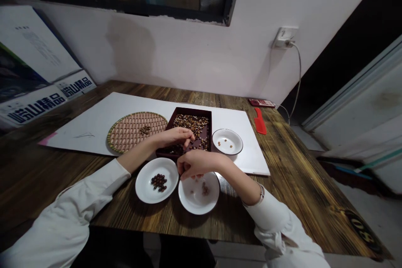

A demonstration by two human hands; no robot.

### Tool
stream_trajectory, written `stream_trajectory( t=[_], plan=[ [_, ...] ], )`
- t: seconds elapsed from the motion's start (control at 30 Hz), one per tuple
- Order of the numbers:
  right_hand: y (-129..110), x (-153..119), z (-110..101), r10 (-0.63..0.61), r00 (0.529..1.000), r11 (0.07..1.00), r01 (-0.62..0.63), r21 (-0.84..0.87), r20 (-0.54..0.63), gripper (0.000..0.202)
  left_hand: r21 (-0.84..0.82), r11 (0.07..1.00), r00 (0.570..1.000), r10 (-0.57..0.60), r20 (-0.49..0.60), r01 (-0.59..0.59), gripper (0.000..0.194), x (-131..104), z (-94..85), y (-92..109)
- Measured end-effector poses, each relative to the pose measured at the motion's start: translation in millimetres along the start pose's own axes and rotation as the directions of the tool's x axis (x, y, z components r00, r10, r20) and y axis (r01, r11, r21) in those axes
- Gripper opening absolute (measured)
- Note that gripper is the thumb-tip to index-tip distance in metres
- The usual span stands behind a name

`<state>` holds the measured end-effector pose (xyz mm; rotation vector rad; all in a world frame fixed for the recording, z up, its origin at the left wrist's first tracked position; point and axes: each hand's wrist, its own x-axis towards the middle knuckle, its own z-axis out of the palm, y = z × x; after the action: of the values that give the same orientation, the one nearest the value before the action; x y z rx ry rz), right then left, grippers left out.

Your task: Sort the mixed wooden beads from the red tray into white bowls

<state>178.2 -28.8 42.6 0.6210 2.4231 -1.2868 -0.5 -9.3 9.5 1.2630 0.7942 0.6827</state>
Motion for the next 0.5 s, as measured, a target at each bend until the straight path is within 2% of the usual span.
stream_trajectory(
  t=[0.17, 0.3, 0.5],
  plan=[
    [-1.4, -0.8, -0.3, -0.007, 1.0, 1.0, 0.007, -0.002, 0.001, 0.016, -0.109, 0.994, 0.998, -0.008, 0.065, 0.015, 0.042, 0.1, -1.2, -2.6],
    [-1.0, -0.8, -0.3, -0.019, 1.0, 1.0, 0.019, -0.02, -0.001, 0.017, -0.075, 0.997, 0.997, -0.023, 0.077, 0.029, 0.034, 0.4, -2.8, -3.8],
    [-0.2, -0.4, -0.6, -0.007, 1.0, 1.0, 0.007, -0.009, 0.009, 0.019, -0.035, 0.999, 0.993, -0.028, 0.113, 0.032, 0.033, 0.3, -3.5, -3.5]
  ],
)
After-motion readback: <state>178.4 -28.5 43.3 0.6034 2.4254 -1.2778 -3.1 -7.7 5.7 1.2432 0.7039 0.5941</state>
